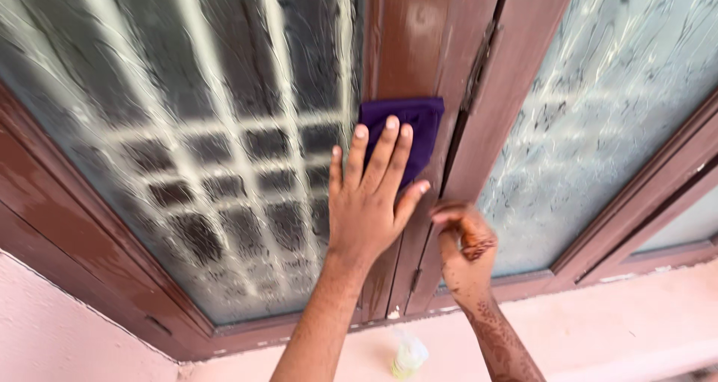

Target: The person cleans a glass window by spraying it with liquid and wiping the glass and wooden frame with a purple cloth.

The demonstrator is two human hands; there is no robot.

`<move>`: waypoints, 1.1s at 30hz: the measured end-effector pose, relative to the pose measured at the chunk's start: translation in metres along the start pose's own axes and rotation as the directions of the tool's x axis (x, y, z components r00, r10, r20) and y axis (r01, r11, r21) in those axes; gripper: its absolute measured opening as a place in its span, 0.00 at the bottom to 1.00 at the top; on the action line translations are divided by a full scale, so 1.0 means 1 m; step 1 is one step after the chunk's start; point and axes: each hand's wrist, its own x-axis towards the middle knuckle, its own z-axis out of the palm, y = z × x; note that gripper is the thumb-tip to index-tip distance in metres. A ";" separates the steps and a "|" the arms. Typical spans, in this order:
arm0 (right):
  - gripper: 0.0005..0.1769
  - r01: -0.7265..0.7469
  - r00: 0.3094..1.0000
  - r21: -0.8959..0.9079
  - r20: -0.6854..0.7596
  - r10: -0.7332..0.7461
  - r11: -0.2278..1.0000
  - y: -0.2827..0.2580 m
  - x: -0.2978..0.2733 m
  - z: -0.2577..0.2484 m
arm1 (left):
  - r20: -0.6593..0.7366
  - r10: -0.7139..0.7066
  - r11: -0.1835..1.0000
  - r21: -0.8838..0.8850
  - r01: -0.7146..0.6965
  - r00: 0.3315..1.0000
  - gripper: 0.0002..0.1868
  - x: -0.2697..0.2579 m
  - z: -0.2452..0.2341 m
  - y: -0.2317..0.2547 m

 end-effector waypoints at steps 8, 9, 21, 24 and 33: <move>0.47 -0.085 0.516 -0.732 0.547 0.659 0.676 0.062 -0.133 0.002 | -0.003 -0.027 0.994 0.106 0.028 1.000 0.40 -0.032 0.034 0.003; 0.41 -0.154 0.452 -0.790 0.478 0.753 0.594 0.069 -0.139 0.004 | 0.008 -0.031 0.994 0.101 0.030 0.999 0.40 -0.035 0.037 0.001; 0.18 -0.122 0.431 -0.948 0.217 0.876 0.295 0.143 -0.125 -0.080 | -0.020 -0.035 0.986 0.163 0.038 0.999 0.34 -0.089 0.067 0.000; 0.19 -0.122 0.415 -0.954 0.201 0.887 0.273 0.145 -0.120 -0.095 | -0.073 -0.087 0.982 0.163 0.098 0.994 0.34 -0.090 0.065 0.014; 0.18 -0.472 0.699 -0.572 0.221 0.680 0.671 -0.002 0.004 -0.040 | -0.084 -0.019 0.967 0.251 0.040 0.996 0.38 -0.054 0.066 0.010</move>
